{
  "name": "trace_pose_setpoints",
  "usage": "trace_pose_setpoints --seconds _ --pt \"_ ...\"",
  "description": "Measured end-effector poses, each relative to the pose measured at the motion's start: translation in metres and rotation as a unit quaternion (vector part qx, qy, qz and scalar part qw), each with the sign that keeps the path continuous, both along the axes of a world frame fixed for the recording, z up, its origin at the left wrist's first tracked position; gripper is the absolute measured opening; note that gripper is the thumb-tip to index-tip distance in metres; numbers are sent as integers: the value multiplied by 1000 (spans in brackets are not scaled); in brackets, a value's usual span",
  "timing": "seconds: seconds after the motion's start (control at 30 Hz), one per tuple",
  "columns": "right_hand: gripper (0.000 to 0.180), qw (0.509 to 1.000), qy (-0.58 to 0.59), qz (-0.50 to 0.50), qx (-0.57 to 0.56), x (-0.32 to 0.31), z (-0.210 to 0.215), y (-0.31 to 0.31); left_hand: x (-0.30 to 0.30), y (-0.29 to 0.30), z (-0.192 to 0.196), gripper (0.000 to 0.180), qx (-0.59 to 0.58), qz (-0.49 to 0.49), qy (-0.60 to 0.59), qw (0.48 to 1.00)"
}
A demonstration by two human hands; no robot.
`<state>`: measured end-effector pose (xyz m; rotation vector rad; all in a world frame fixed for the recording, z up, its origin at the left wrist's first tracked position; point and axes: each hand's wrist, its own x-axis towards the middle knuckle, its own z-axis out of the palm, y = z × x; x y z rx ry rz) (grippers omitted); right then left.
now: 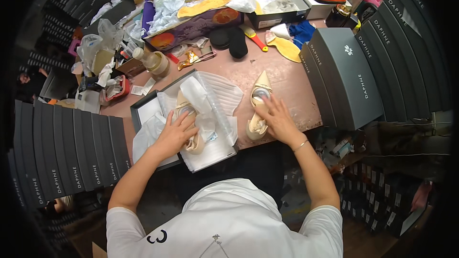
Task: Packing high-heeled shoes into boxes with tissue paper.
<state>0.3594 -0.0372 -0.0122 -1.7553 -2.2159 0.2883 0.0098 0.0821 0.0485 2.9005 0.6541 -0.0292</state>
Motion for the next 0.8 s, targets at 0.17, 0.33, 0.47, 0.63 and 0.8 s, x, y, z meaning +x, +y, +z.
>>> trace_pose_setpoints --seconds 0.17,0.33,0.47,0.63,0.8 --pt "52 993 121 -14 4 -7 -45 14 3 29 -32 28 -55 -95 150 983" --pt "50 986 166 -16 18 -5 -47 16 4 30 -38 27 -35 -134 175 975" --pt "44 983 169 -73 10 -8 -19 15 19 51 -26 39 -61 -148 93 983" --pt "36 971 217 -98 -1 -29 41 7 24 32 -60 36 -37 -126 55 990" --pt "24 938 330 -102 -18 -47 116 1 7 40 17 32 -136 -66 -85 985"
